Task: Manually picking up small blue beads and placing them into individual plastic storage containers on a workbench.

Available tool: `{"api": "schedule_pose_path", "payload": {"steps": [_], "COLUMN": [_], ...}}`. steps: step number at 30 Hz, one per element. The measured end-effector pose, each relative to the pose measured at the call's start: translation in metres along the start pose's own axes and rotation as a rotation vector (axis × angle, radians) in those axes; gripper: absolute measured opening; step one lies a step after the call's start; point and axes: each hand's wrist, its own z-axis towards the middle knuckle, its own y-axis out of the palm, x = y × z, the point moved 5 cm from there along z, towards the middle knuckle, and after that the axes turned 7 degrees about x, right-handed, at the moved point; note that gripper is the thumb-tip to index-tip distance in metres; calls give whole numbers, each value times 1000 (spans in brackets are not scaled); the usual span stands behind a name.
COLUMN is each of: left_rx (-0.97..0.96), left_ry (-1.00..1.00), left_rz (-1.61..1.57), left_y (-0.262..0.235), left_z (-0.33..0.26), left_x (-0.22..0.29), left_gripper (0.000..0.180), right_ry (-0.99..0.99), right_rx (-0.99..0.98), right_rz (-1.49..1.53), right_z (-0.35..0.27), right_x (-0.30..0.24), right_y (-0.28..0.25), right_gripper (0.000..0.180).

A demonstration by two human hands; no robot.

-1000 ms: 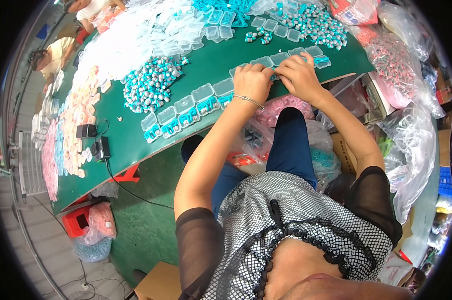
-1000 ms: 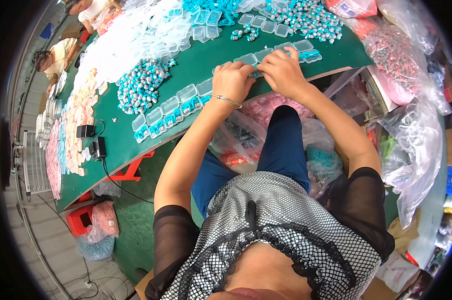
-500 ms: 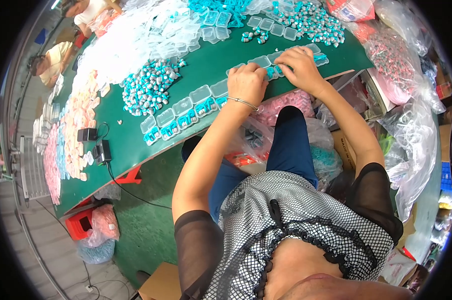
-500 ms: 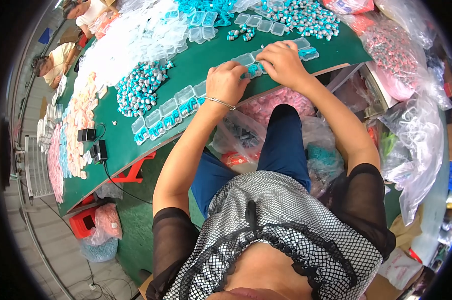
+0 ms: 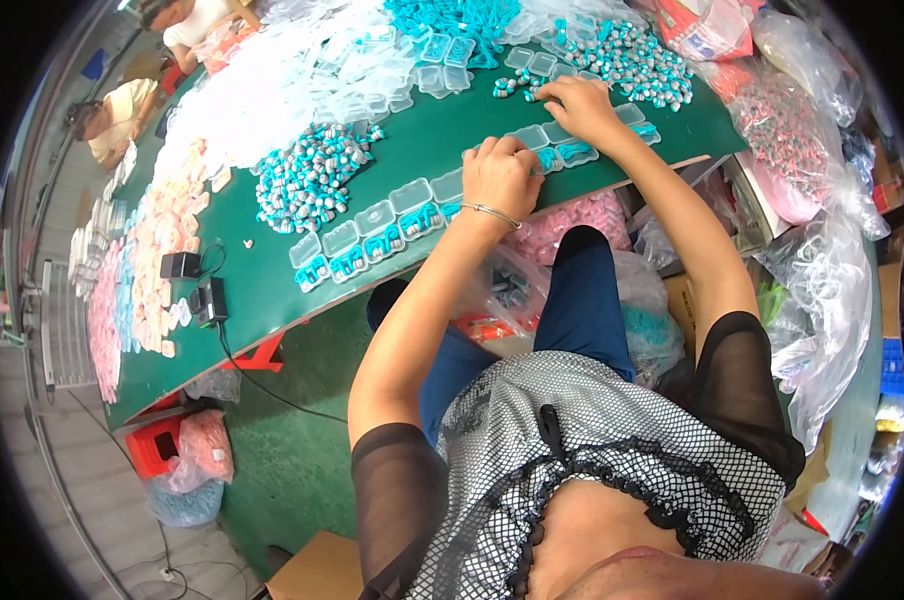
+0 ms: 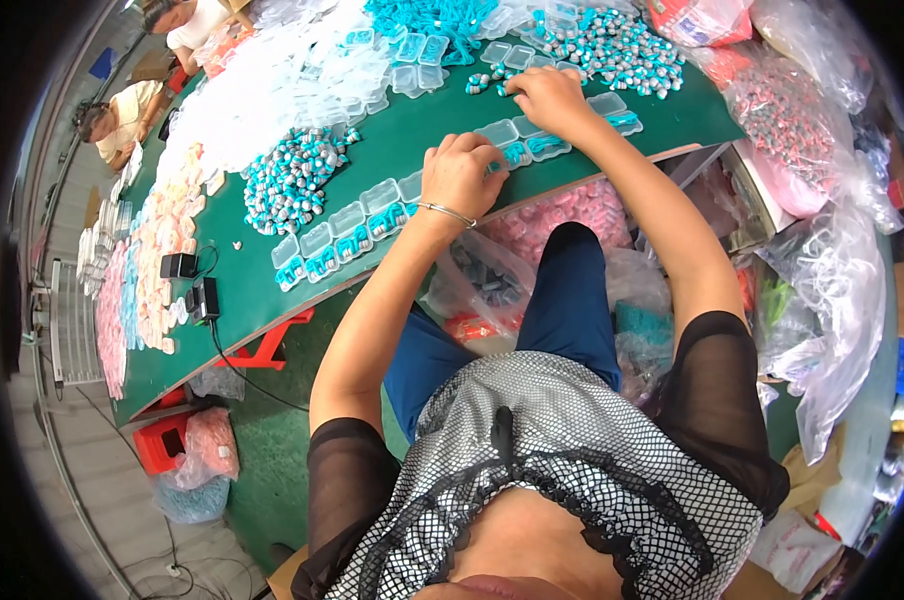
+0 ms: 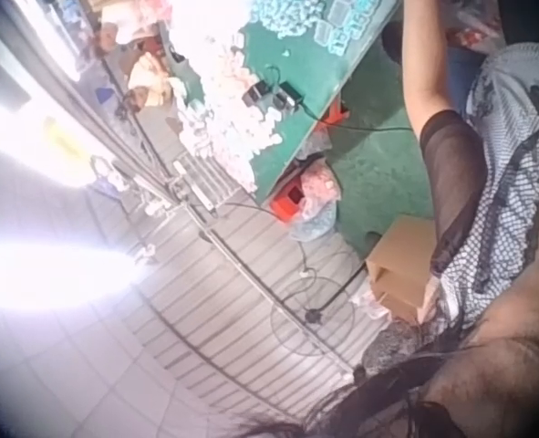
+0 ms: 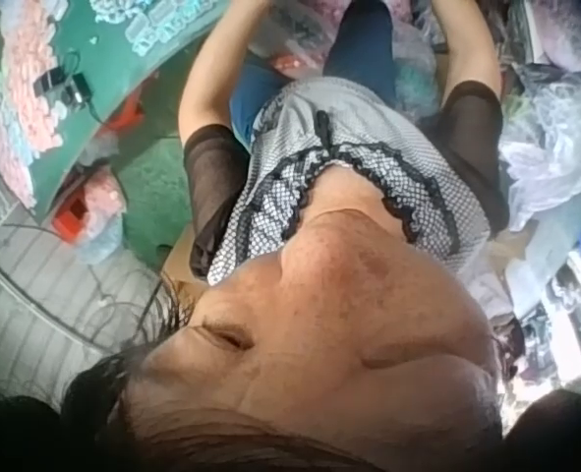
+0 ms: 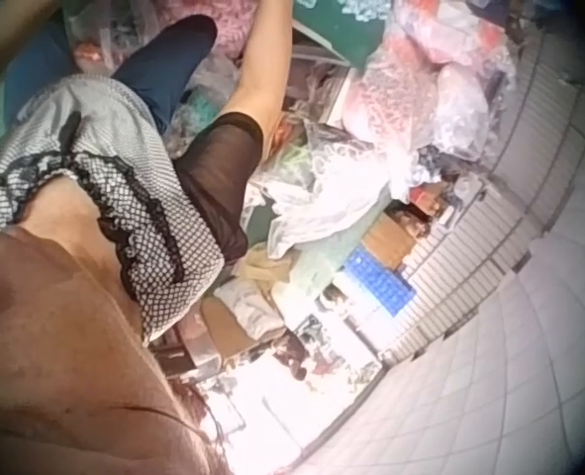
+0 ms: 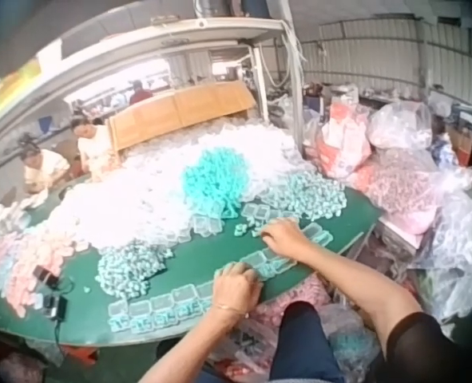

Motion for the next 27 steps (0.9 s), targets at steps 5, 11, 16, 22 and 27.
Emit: {"api": "schedule_pose_path", "payload": {"steps": [5, 11, 16, 22, 27], "left_rx": [23, 116, 122, -49, -174], "left_ry": [-59, -165, -440, -442, -528], "left_rz": [-75, -34, 273, 488, 620], "left_y": [-20, -77, -128, -130, -120], "left_z": [-8, -37, -80, -82, -79], "left_x": [-12, -74, -157, -173, -174], "left_gripper": [14, 16, 16, 10, 11], "right_ry": [45, 53, 29, 61, 96], "right_rx": [-92, -77, -43, -32, 12], "right_rz": [-191, -73, 13, 125, 244], "right_z": [15, 15, 15, 10, 3], "right_x": [11, 22, 19, 12, 2], "right_y": [30, 33, 32, 23, 3], "right_gripper": [21, 9, 8, 10, 11]}}
